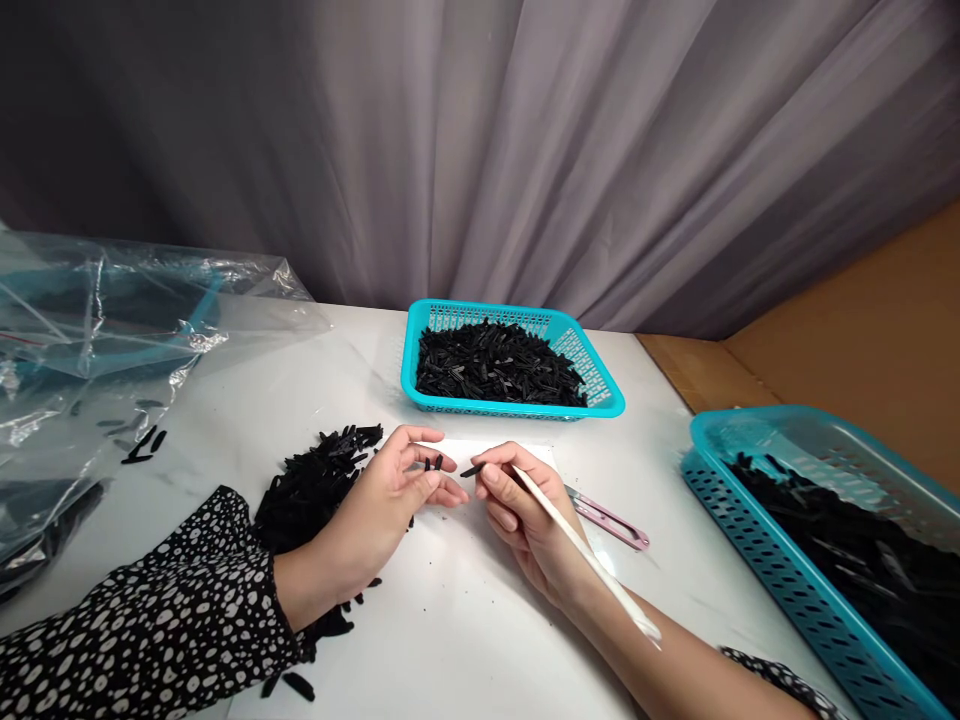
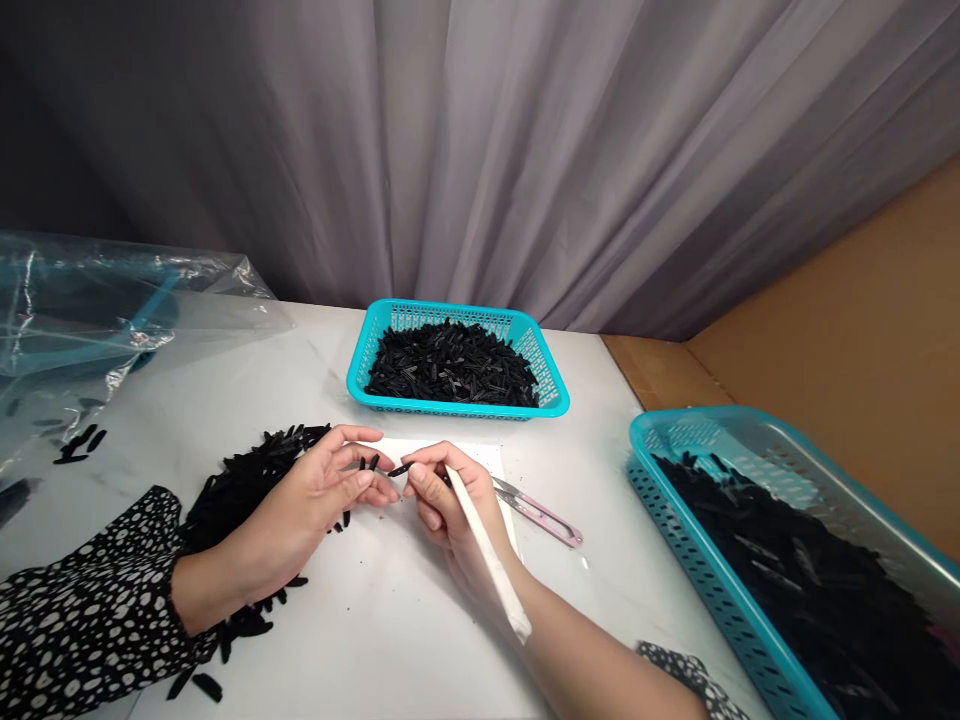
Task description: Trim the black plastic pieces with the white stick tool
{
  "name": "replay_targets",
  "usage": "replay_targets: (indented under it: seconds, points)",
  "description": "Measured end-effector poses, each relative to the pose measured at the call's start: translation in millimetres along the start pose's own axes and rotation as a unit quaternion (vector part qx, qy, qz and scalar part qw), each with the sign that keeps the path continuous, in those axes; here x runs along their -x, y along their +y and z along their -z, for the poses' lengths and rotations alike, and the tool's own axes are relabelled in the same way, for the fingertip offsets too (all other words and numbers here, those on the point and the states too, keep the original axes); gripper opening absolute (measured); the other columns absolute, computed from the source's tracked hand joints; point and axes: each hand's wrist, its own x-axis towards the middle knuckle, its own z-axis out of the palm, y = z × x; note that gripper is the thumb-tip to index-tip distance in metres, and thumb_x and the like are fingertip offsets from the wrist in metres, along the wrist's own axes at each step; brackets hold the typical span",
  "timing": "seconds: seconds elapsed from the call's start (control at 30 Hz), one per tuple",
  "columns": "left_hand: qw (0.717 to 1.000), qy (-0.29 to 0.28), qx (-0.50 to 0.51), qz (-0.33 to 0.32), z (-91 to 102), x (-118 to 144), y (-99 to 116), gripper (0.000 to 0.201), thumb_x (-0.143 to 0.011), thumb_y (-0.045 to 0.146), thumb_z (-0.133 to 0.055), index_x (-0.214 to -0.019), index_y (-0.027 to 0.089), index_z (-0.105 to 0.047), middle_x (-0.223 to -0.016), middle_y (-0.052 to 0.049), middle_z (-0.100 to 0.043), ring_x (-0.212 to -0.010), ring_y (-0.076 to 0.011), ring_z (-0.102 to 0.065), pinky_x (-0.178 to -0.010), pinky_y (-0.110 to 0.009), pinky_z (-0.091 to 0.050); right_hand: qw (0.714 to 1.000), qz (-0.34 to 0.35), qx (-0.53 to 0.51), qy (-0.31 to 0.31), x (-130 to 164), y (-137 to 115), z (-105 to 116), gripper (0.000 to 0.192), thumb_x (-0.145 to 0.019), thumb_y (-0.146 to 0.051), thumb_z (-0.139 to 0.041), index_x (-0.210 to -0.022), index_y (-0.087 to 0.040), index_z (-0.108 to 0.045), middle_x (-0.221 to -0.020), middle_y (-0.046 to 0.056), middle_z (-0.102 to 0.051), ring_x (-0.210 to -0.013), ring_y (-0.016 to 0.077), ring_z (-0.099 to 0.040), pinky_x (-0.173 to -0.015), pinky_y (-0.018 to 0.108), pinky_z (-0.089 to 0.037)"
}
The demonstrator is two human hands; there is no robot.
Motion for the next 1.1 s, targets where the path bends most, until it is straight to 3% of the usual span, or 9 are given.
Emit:
replay_targets:
  seconds: [0.27,0.53,0.83,1.1]
  points:
    - [0.999,-0.045,-0.008,0.005,-1.5,1.6,6.2,0.022,-0.088,0.028,-0.064,-0.102,0.015,-0.053,-0.08,-0.001,-0.067,-0.063,-0.0122,-0.068,-0.061,-0.024,-0.052,1.0,-0.001,-0.001,-0.006,0.6,2.9,2.4,0.024,-0.076,-0.036,-0.079,-0.086,-0.018,-0.066,-0.064,-0.004,-0.055,-0.043,0.0018,-0.025,-0.037,0.016,-0.012]
    - [0.999,-0.051,-0.006,-0.009,-1.7,1.0,7.4,0.023,-0.086,0.029,-0.068,-0.095,0.014,-0.052,-0.074,-0.001,-0.068,-0.06,-0.0104,-0.066,-0.056,-0.02,-0.05,0.999,-0.009,-0.013,-0.029,-0.9,1.5,3.7,0.032,-0.084,-0.047,-0.065,-0.073,-0.018,-0.056,-0.061,-0.001,-0.059,-0.038,0.0046,-0.026,-0.032,0.017,-0.012]
    - [0.995,-0.092,0.025,0.002,-1.7,2.5,4.5,0.033,-0.083,0.038,-0.07,-0.089,0.018,-0.044,-0.07,0.002,-0.066,-0.054,-0.0103,-0.064,-0.048,-0.019,-0.047,0.999,-0.014,0.022,-0.047,-1.1,8.7,4.6,0.032,-0.086,-0.044,-0.069,-0.074,-0.015,-0.06,-0.063,-0.001,-0.058,-0.042,0.0022,-0.026,-0.04,0.019,-0.013]
    - [0.994,-0.103,0.029,0.018,-1.4,1.3,5.1,0.041,-0.079,0.042,-0.075,-0.087,0.02,-0.042,-0.068,0.003,-0.068,-0.051,-0.0106,-0.064,-0.047,-0.019,-0.047,0.999,-0.026,0.012,-0.034,0.7,4.3,0.9,0.033,-0.074,-0.039,-0.082,-0.072,-0.016,-0.059,-0.06,-0.002,-0.06,-0.04,0.0015,-0.026,-0.039,0.019,-0.012]
